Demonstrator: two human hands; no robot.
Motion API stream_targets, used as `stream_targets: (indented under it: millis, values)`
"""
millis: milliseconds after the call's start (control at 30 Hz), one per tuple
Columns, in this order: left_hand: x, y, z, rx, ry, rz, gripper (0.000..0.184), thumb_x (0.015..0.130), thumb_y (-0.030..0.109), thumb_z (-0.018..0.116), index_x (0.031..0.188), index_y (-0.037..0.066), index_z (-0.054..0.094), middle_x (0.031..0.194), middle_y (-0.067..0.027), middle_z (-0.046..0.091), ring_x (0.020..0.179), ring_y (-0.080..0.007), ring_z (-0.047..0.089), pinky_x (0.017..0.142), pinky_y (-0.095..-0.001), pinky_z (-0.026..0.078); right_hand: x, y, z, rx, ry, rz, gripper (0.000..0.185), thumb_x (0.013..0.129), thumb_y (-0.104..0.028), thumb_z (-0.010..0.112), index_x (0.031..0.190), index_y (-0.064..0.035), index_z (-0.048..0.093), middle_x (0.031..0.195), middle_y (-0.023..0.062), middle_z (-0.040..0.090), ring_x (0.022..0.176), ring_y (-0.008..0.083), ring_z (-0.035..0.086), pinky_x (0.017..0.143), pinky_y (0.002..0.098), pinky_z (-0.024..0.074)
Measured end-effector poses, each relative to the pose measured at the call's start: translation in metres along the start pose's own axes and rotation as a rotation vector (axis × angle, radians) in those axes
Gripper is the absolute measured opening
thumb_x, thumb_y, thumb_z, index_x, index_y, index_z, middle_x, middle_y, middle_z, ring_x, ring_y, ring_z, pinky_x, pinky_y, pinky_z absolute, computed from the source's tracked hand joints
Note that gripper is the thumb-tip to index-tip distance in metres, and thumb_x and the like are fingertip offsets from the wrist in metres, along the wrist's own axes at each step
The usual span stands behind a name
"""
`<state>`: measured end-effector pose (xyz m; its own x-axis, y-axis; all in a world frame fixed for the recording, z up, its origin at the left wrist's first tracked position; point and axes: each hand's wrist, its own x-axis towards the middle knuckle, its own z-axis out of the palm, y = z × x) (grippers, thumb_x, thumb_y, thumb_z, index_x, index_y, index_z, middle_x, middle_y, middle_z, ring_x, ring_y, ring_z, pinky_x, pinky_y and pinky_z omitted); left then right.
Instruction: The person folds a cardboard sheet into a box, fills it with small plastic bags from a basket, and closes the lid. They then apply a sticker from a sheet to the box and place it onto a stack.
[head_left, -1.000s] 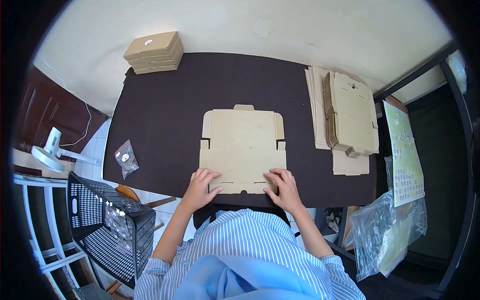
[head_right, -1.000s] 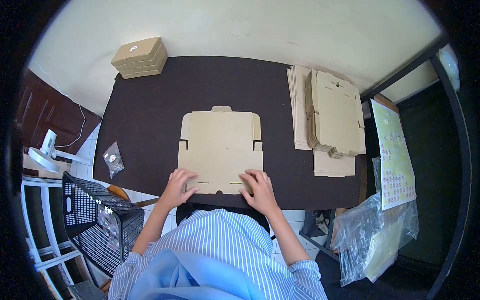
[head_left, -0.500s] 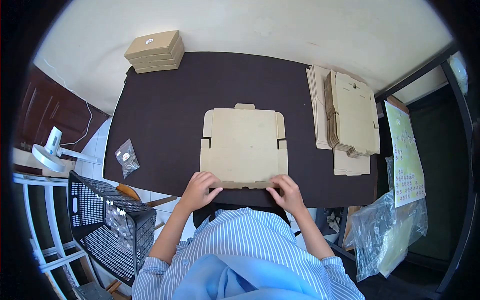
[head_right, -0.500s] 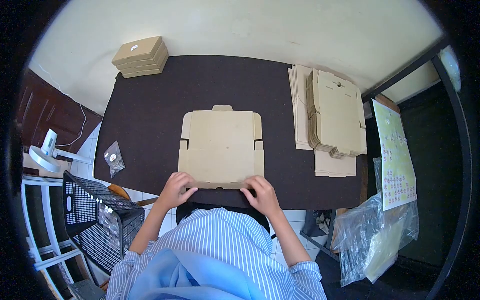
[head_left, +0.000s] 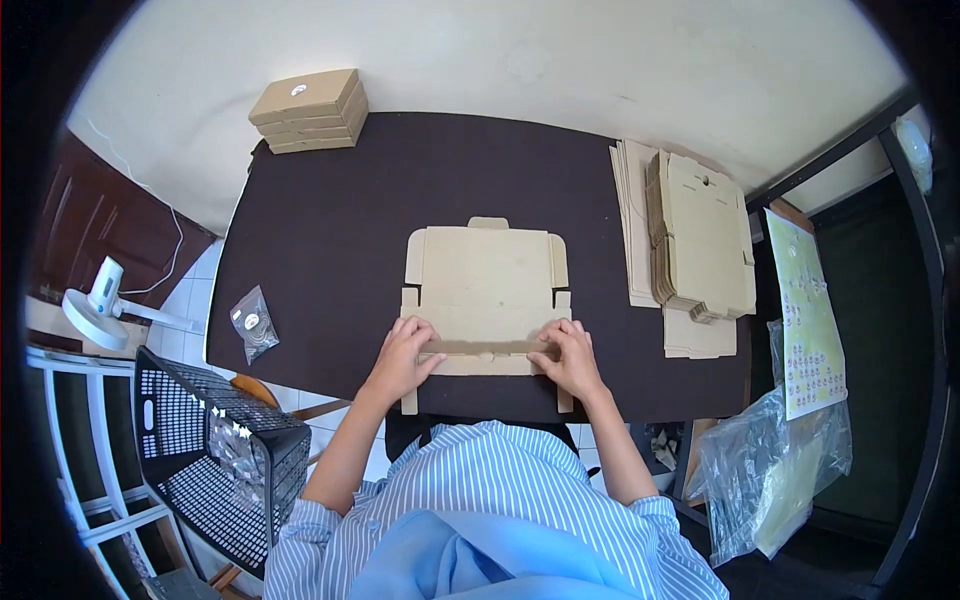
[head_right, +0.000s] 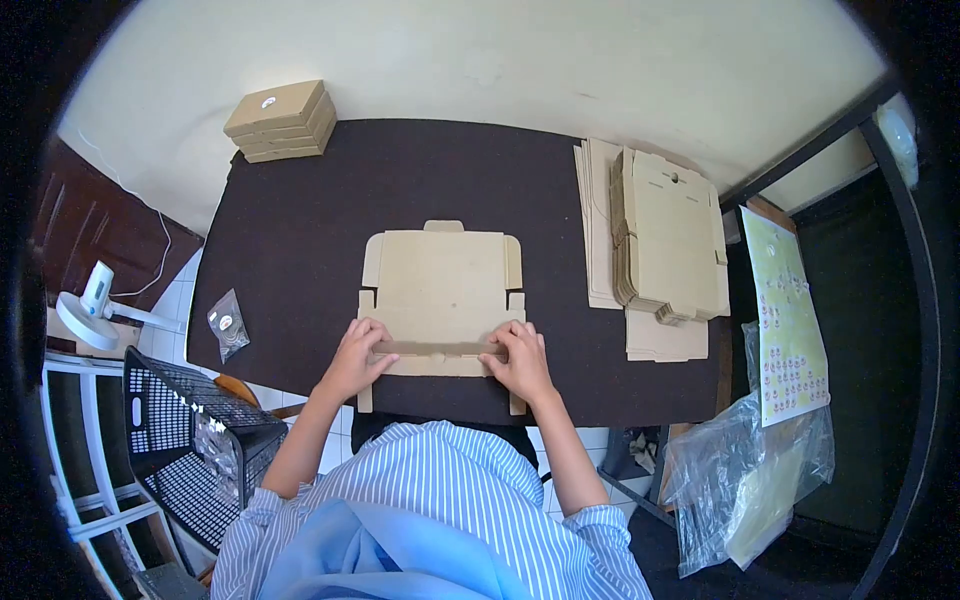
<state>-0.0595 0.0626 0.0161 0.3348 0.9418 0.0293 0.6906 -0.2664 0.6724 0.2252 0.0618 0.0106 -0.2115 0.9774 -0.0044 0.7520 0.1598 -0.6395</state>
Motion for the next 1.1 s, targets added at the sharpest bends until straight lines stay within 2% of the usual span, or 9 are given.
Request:
stream_targets:
  millis: [267,333,433,467,667,767,900,1000,1100]
  values:
    - [-0.024,0.010,-0.008,-0.106,-0.214,-0.098,0.031,0.081,0.034,0.062,0.083,0.004,0.062,0.095,-0.0086,0.057,0.103,-0.0250,0.048,0.086,-0.0351,0.039,-0.013,0.001,-0.023,0.049,-0.332,-0.148,0.029,0.072,-0.034,0.072,0.083,-0.0074,0.066,0.091,0.0066,0.058,0.096,0.0232,0.054,0.086,0.0349,0.0385]
    - [-0.007,0.012,-0.010,-0.337,-0.201,-0.415,0.031,0.082,0.033,0.062,0.087,0.002,0.061,0.096,-0.0097,0.057,0.105,-0.0271,0.048,0.088,-0.0371,0.039,0.003,0.001,-0.018,0.321,-0.106,0.066,0.031,0.072,-0.032,0.072,0.086,-0.0049,0.066,0.091,0.0093,0.057,0.092,0.0256,0.056,0.082,0.0352,0.0440]
    - [0.020,-0.009,0.013,-0.070,0.117,-0.262,0.043,0.081,0.026,0.061,0.114,0.000,0.047,0.114,-0.0154,0.048,0.112,-0.0313,0.045,0.093,-0.0401,0.038,0.039,0.004,-0.011,0.078,0.212,0.273,0.043,0.075,-0.022,0.067,0.112,-0.0042,0.054,0.106,0.0133,0.050,0.093,0.0290,0.056,0.080,0.0367,0.0468]
    - [0.030,-0.014,0.019,-0.055,0.287,-0.283,0.053,0.081,0.022,0.061,0.124,0.000,0.040,0.120,-0.0171,0.043,0.113,-0.0326,0.043,0.095,-0.0408,0.038,0.050,0.009,-0.005,0.079,0.215,0.270,0.043,0.075,-0.022,0.067,0.112,-0.0042,0.054,0.106,0.0133,0.050,0.093,0.0290,0.056,0.080,0.0367,0.0468]
    - [0.060,-0.027,0.020,0.048,0.280,-0.462,0.068,0.077,0.007,0.059,0.136,0.003,0.026,0.120,-0.0161,0.041,0.115,-0.0333,0.043,0.097,-0.0413,0.038,0.082,0.019,0.002,-0.146,0.223,0.365,0.035,0.075,-0.013,0.065,0.108,-0.0039,0.057,0.099,0.0115,0.058,0.096,0.0300,0.057,0.081,0.0407,0.0467]
    - [0.061,-0.008,0.002,-0.016,0.242,-0.462,0.067,0.076,0.002,0.058,0.136,0.004,0.026,0.116,-0.0134,0.044,0.103,-0.0286,0.053,0.088,-0.0400,0.045,0.077,0.007,-0.005,-0.098,0.293,0.316,0.028,0.074,-0.012,0.067,0.099,-0.0027,0.059,0.085,0.0104,0.061,0.080,0.0282,0.062,0.074,0.0371,0.0488]
    - [0.060,-0.006,0.004,-0.092,0.264,-0.488,0.062,0.075,0.001,0.059,0.131,0.005,0.035,0.109,-0.0103,0.049,0.085,-0.0224,0.059,0.077,-0.0377,0.049,0.073,0.001,-0.004,0.005,0.299,0.344,0.025,0.075,-0.008,0.066,0.098,-0.0022,0.056,0.089,0.0113,0.062,0.072,0.0243,0.064,0.067,0.0330,0.0499]
    - [0.058,-0.022,0.011,-0.238,0.330,-0.392,0.046,0.074,0.001,0.063,0.118,0.004,0.049,0.103,-0.0097,0.051,0.075,-0.0192,0.059,0.071,-0.0357,0.050,0.068,0.013,0.005,0.260,0.302,0.407,0.026,0.076,-0.002,0.063,0.100,0.0007,0.053,0.093,0.0155,0.064,0.073,0.0255,0.066,0.069,0.0336,0.0509]
    - [0.054,-0.024,0.005,-0.503,0.354,-0.406,0.028,0.074,0.003,0.065,0.101,0.001,0.056,0.098,-0.0096,0.052,0.079,-0.0183,0.058,0.072,-0.0337,0.049,0.057,0.012,0.002,0.733,0.377,0.294,0.025,0.076,0.012,0.054,0.099,0.0030,0.055,0.087,0.0100,0.064,0.076,0.0159,0.065,0.069,0.0283,0.0505]
